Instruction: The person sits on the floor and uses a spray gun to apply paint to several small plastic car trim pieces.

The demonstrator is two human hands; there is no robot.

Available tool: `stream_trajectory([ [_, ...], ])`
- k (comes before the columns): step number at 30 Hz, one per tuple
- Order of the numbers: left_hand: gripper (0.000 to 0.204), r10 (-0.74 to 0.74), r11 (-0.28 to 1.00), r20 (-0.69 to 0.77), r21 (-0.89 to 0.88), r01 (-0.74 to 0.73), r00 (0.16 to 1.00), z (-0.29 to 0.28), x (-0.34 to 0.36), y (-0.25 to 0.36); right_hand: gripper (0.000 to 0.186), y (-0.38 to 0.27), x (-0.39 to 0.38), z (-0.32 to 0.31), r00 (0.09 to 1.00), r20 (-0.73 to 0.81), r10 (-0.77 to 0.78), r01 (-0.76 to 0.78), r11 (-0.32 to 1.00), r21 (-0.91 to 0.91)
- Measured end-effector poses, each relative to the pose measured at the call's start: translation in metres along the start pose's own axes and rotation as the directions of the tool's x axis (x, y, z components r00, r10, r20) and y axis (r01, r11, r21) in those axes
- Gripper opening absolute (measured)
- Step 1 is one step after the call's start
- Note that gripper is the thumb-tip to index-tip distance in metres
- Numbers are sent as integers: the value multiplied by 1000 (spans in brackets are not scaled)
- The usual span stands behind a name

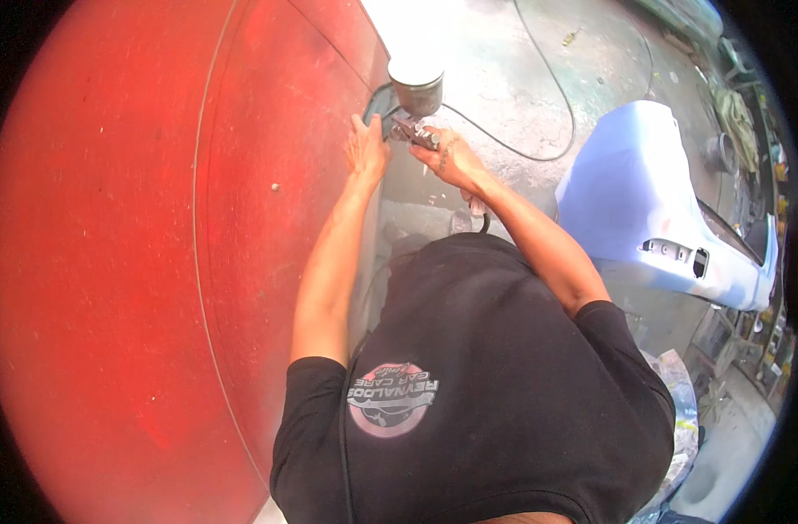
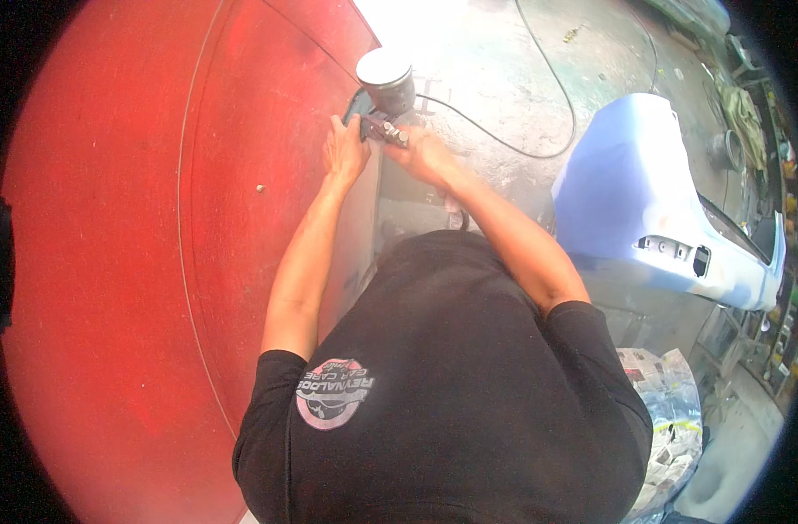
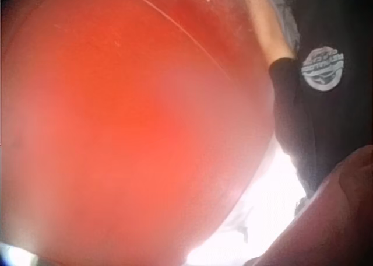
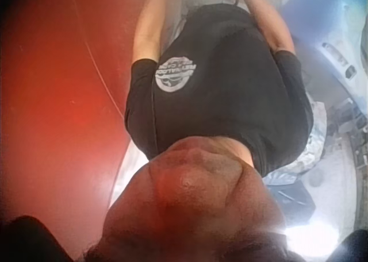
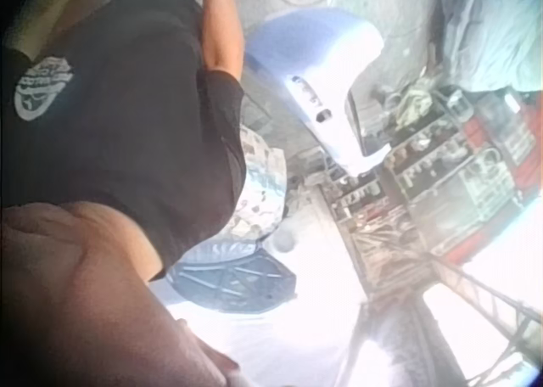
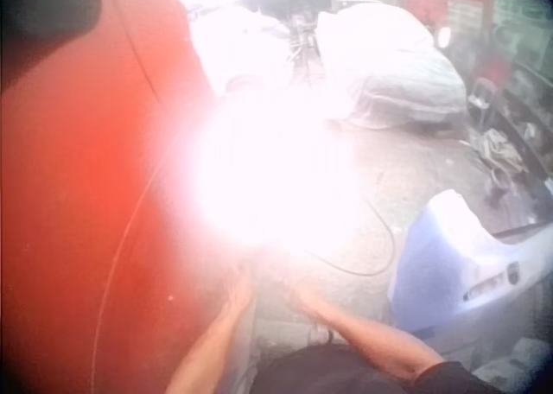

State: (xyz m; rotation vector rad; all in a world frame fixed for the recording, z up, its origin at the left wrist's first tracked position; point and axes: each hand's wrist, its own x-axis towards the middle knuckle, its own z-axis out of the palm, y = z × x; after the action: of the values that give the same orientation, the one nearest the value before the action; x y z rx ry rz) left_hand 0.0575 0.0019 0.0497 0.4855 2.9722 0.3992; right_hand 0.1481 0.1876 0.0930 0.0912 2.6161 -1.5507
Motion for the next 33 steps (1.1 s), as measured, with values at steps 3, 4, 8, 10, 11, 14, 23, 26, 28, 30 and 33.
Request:
stream_trajectory([
  [3,58,83,994,-103,77,-75,991,5,-4,-4,30,2,4,2,977,-209,-51,56,998,18],
  [4,58,102,991,-115,100,-91,988,7,-5,-8,32,0,4,-2,989,-148,1,2,1000,24],
  [8,62,168,977,-109,150,-151,980,16,-4,-22,39,-7,4,-12,982,107,155,-165,983,85],
  [10,59,188,978,-104,110,-176,977,18,-2,-20,39,-6,2,-11,972,152,178,-195,975,104],
  [11,57,196,978,-103,90,-187,975,19,-2,-19,38,-7,1,-9,975,133,176,-189,977,96],
  [14,49,194,980,-114,57,-189,974,16,-5,-11,37,-6,-1,-10,993,11,115,-115,991,75],
  [23,43,203,979,-117,43,-200,972,17,-17,-5,33,0,4,-6,997,-52,57,-50,992,113],
  [26,43,207,969,-103,159,-189,973,11,-22,1,36,-2,2,-5,993,-95,74,-67,995,78],
  [28,43,219,963,-172,195,-185,960,9,-21,0,36,3,7,-11,974,-173,146,-140,989,48],
  [30,44,215,960,-210,223,-167,954,8,-20,-4,36,4,7,-14,972,-177,155,-140,986,93],
  [33,46,178,965,-206,227,-130,962,5,-18,-10,37,-1,2,-14,979,-79,189,-179,977,115],
])
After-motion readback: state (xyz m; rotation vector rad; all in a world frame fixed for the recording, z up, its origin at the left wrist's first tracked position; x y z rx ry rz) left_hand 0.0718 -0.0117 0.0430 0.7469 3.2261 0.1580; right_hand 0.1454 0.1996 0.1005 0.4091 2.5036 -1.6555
